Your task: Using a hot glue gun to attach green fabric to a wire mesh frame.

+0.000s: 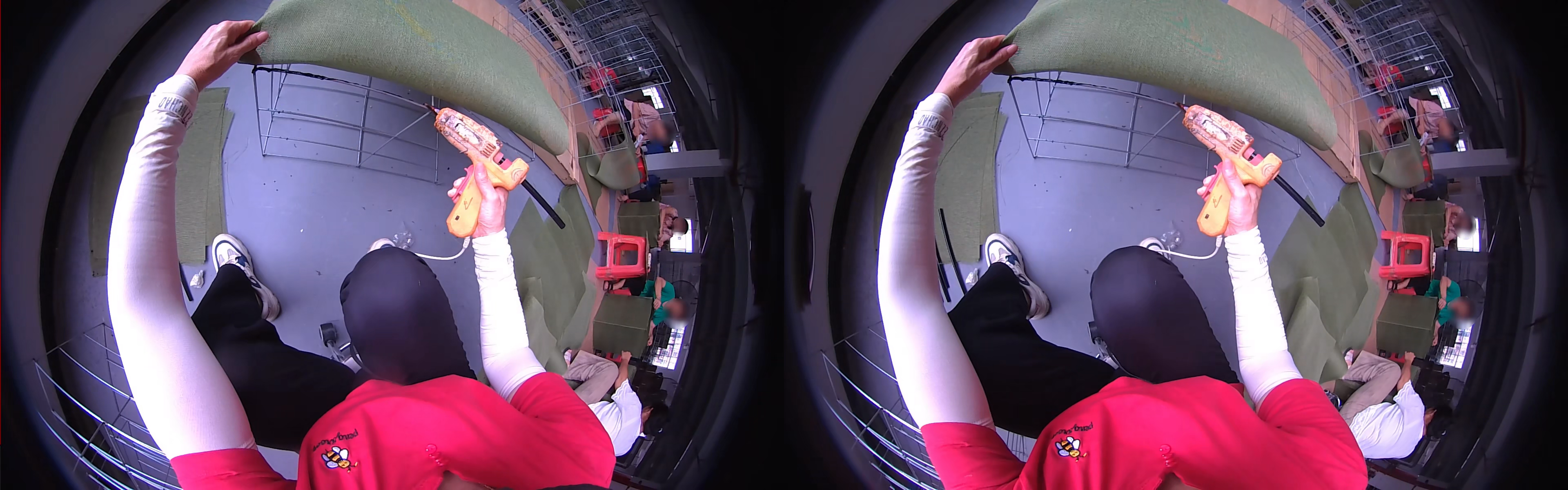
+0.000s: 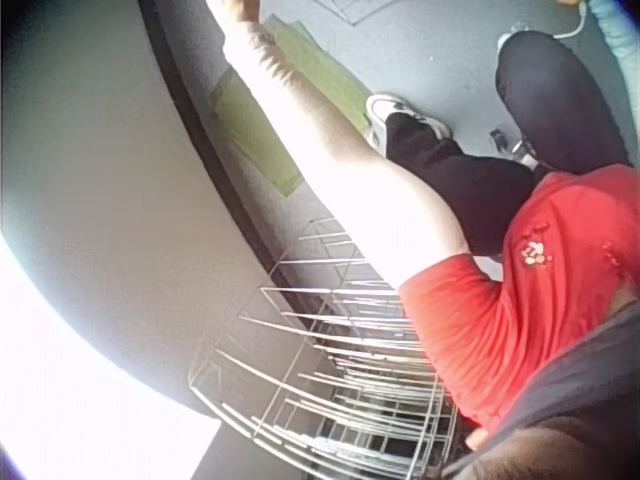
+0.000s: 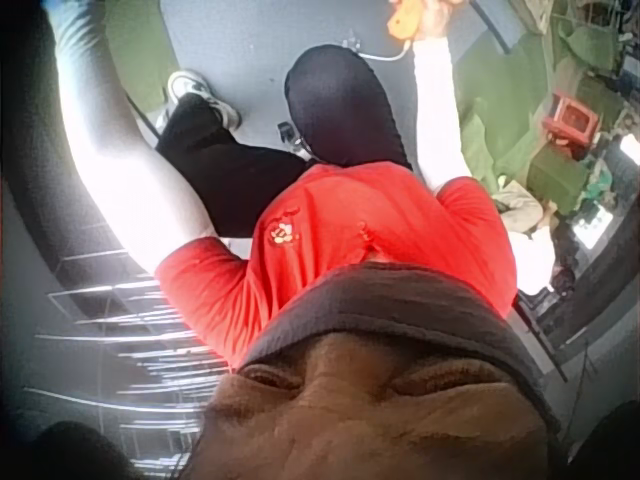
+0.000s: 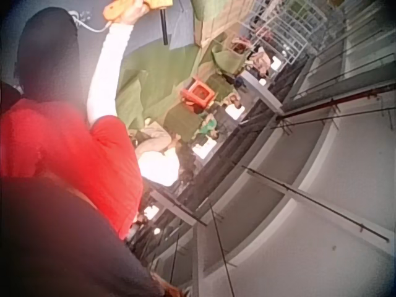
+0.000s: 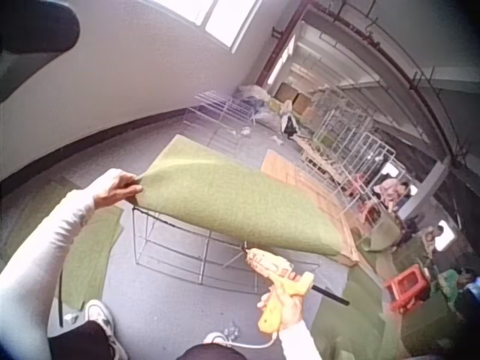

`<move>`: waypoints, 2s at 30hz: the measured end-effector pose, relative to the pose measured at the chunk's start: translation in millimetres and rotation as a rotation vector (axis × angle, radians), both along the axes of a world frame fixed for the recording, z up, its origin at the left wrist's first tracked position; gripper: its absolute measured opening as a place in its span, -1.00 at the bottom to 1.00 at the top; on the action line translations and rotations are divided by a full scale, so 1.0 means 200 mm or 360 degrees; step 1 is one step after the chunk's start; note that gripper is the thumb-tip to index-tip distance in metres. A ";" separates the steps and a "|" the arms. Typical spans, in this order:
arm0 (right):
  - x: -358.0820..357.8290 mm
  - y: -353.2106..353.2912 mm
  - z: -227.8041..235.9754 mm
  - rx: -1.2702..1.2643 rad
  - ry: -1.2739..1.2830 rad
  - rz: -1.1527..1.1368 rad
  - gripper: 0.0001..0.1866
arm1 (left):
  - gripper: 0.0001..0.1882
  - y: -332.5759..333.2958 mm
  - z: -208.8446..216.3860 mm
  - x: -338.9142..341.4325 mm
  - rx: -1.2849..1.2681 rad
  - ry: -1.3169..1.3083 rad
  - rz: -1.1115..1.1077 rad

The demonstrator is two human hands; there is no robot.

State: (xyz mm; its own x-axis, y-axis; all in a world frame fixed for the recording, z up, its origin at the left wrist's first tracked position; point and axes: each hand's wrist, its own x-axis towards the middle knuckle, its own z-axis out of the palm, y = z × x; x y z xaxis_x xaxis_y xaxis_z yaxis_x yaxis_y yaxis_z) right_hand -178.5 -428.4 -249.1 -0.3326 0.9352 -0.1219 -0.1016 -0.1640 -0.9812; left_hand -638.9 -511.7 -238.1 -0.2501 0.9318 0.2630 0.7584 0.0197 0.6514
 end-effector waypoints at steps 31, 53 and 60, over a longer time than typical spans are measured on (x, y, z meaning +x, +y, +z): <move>-0.07 -0.06 -0.02 0.0023 -0.0063 0.0124 -0.60 | -0.49 0.00 -0.03 0.01 0.0116 0.0037 0.0010; -0.16 -0.08 -0.01 -0.0021 -0.0062 0.0166 -0.61 | -0.50 -0.03 -0.03 -0.04 0.0051 0.0087 0.0027; -0.14 -0.08 -0.03 -0.0012 -0.0090 0.0162 -0.61 | -0.46 -0.01 -0.03 -0.04 -0.0010 0.0054 0.0015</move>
